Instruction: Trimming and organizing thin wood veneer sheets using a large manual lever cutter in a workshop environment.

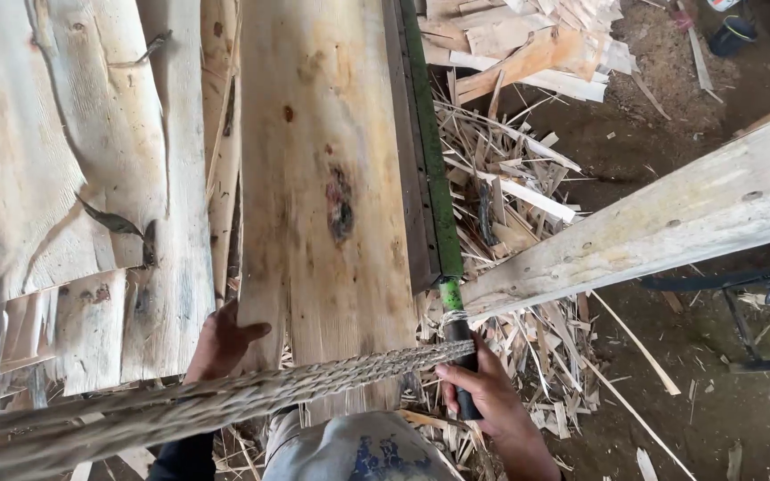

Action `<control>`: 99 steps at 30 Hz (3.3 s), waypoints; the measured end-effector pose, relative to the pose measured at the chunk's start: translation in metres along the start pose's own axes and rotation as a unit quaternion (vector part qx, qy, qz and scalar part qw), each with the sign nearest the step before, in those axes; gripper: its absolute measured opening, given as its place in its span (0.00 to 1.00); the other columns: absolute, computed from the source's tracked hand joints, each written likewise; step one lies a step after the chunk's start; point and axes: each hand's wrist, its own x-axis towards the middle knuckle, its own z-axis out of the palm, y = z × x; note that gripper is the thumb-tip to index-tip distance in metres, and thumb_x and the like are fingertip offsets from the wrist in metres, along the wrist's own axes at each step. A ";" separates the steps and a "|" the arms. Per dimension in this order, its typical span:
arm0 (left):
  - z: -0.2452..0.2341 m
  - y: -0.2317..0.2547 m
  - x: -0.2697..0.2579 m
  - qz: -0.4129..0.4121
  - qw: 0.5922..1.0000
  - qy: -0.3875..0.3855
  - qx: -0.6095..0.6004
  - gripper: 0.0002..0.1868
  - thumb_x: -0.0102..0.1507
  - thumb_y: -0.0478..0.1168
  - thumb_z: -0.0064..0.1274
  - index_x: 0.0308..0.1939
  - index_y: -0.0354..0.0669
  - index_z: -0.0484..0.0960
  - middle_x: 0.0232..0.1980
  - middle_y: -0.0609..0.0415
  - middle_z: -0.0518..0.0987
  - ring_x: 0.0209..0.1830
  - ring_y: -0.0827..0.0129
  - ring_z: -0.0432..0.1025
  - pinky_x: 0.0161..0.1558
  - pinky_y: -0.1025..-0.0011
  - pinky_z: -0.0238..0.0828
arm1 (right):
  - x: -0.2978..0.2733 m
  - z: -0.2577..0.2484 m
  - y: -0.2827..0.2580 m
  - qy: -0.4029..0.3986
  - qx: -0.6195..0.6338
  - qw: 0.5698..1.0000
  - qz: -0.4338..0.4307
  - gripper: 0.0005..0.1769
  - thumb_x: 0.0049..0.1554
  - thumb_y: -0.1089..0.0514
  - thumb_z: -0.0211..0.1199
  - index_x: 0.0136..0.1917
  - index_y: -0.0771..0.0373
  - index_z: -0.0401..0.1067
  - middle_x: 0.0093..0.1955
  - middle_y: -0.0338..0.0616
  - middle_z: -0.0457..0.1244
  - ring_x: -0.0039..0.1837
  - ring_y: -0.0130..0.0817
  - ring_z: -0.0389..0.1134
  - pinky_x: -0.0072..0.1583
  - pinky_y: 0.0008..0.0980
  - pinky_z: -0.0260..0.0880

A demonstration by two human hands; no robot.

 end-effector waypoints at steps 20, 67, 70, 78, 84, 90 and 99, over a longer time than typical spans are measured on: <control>0.013 -0.012 -0.025 -0.140 0.975 0.080 0.155 0.23 0.69 0.41 0.65 0.48 0.16 0.79 0.48 0.20 0.75 0.46 0.30 0.72 0.41 0.47 0.76 | -0.034 -0.005 -0.035 -0.007 0.111 0.993 -0.041 0.45 0.48 0.66 0.62 0.77 0.63 0.52 0.38 0.48 0.62 0.31 0.33 0.64 0.26 0.34 0.65; -0.011 -0.058 0.079 0.026 0.988 -0.007 -0.152 0.20 0.56 0.36 0.64 0.52 0.34 0.83 0.49 0.48 0.87 0.48 0.63 0.79 0.54 0.67 0.73 | -0.035 0.015 -0.036 0.039 0.058 0.996 -0.061 0.46 0.48 0.66 0.62 0.79 0.65 0.53 0.35 0.48 0.63 0.29 0.31 0.64 0.25 0.32 0.65; 0.009 -0.160 0.129 0.122 0.964 -0.027 -0.236 0.15 0.60 0.38 0.62 0.45 0.29 0.86 0.53 0.49 0.86 0.52 0.62 0.79 0.57 0.66 0.74 | -0.033 0.015 -0.032 0.034 0.058 0.996 -0.053 0.46 0.48 0.66 0.62 0.78 0.65 0.53 0.31 0.46 0.62 0.27 0.31 0.63 0.26 0.32 0.64; -0.001 -0.076 0.088 0.022 0.981 -0.007 -0.191 0.23 0.56 0.34 0.61 0.56 0.35 0.83 0.51 0.50 0.85 0.49 0.66 0.76 0.55 0.71 0.69 | -0.023 0.016 -0.030 -0.023 0.037 0.999 -0.033 0.49 0.46 0.65 0.64 0.79 0.63 0.49 0.32 0.46 0.62 0.28 0.34 0.65 0.27 0.37 0.69; -0.010 -0.057 0.086 0.014 0.994 0.001 -0.108 0.22 0.59 0.35 0.60 0.57 0.36 0.80 0.52 0.53 0.84 0.50 0.68 0.76 0.53 0.70 0.69 | -0.027 0.021 -0.033 -0.038 0.038 0.998 -0.031 0.49 0.47 0.63 0.64 0.78 0.63 0.47 0.37 0.44 0.62 0.29 0.34 0.66 0.29 0.35 0.71; -0.017 -0.032 0.080 -0.055 0.998 0.033 -0.018 0.22 0.61 0.34 0.60 0.60 0.35 0.81 0.53 0.50 0.85 0.49 0.64 0.75 0.53 0.69 0.69 | -0.027 0.019 -0.037 -0.067 0.001 0.998 -0.005 0.51 0.49 0.67 0.61 0.80 0.58 0.41 0.36 0.46 0.63 0.30 0.34 0.67 0.31 0.34 0.73; -0.022 -0.048 0.073 -0.055 0.995 0.045 -0.071 0.25 0.58 0.37 0.63 0.59 0.34 0.80 0.53 0.50 0.85 0.49 0.62 0.76 0.54 0.67 0.69 | -0.039 0.021 -0.061 -0.081 -0.020 0.996 0.004 0.52 0.51 0.69 0.59 0.82 0.57 0.38 0.37 0.46 0.63 0.32 0.32 0.66 0.33 0.33 0.73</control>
